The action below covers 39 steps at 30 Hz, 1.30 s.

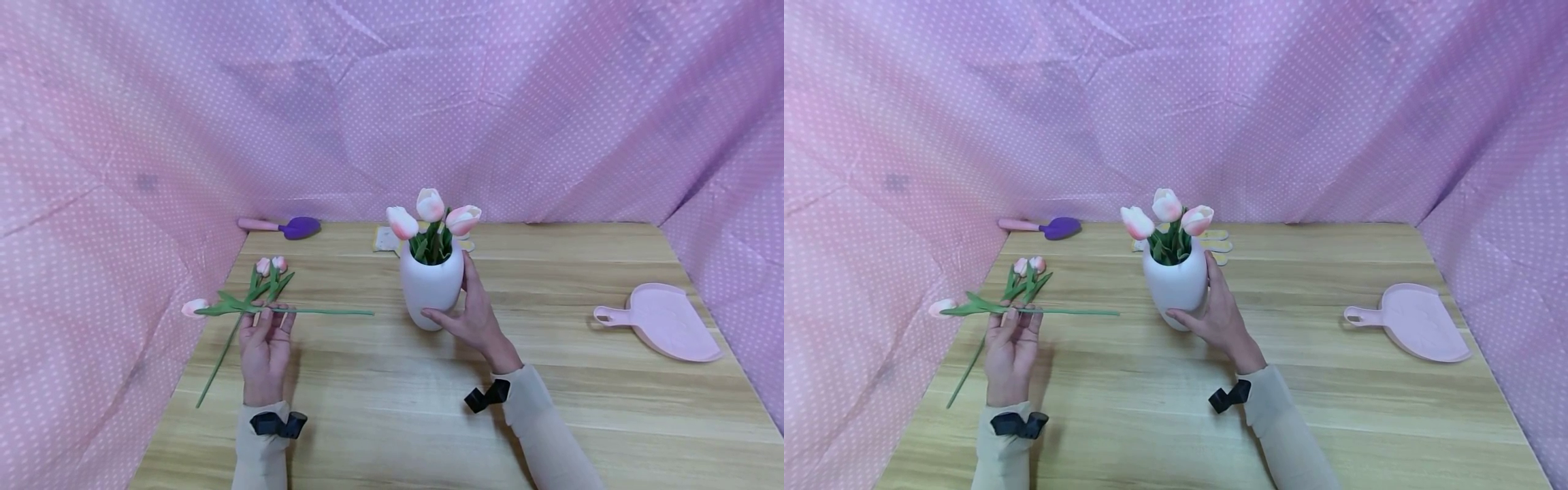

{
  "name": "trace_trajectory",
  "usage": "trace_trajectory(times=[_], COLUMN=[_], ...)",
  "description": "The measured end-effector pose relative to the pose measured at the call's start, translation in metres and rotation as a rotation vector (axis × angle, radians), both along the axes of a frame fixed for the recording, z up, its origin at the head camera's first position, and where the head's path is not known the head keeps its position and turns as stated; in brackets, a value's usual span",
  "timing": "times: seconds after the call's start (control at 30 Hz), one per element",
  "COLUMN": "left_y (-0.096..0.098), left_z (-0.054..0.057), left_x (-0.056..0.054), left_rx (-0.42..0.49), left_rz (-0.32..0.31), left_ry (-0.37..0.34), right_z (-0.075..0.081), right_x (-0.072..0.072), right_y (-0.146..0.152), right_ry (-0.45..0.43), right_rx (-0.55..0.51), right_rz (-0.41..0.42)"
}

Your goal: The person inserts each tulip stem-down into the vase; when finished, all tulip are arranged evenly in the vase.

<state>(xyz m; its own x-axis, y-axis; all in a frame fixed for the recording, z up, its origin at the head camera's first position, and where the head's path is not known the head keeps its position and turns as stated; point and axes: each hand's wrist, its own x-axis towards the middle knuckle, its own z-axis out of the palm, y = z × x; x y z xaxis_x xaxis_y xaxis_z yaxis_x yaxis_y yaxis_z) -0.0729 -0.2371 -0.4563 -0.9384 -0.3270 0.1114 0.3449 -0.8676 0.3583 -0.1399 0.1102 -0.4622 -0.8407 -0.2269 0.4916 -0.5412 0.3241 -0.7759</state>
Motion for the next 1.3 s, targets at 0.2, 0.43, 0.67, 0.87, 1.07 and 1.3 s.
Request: trace_trajectory(times=[0.2, 0.43, 0.67, 0.87, 1.07, 1.3], left_y=[0.000, 0.003, 0.009, 0.016, 0.025, 0.038], left_z=[0.007, 0.016, 0.030, 0.046, 0.061, 0.075], left_x=[0.000, 0.000, -0.002, -0.007, -0.012, -0.017], left_rx=[0.068, 0.112, 0.110, 0.091, 0.037, -0.002], left_rz=[-0.018, -0.017, 0.009, 0.053, 0.066, 0.037], left_ry=[0.012, 0.008, 0.027, 0.022, 0.052, 0.135], right_z=[0.000, 0.000, 0.000, 0.000, -0.001, -0.002], right_x=[0.001, 0.000, 0.000, 0.000, 0.000, -0.001], right_y=[0.000, 0.000, 0.000, 0.000, 0.000, 0.000], right_ry=[-0.014, -0.008, -0.007, -0.005, 0.007, 0.026], right_rx=[-0.002, -0.004, -0.006, -0.004, 0.000, 0.006], right_rz=[0.001, 0.001, 0.000, 0.002, -0.004, -0.009])
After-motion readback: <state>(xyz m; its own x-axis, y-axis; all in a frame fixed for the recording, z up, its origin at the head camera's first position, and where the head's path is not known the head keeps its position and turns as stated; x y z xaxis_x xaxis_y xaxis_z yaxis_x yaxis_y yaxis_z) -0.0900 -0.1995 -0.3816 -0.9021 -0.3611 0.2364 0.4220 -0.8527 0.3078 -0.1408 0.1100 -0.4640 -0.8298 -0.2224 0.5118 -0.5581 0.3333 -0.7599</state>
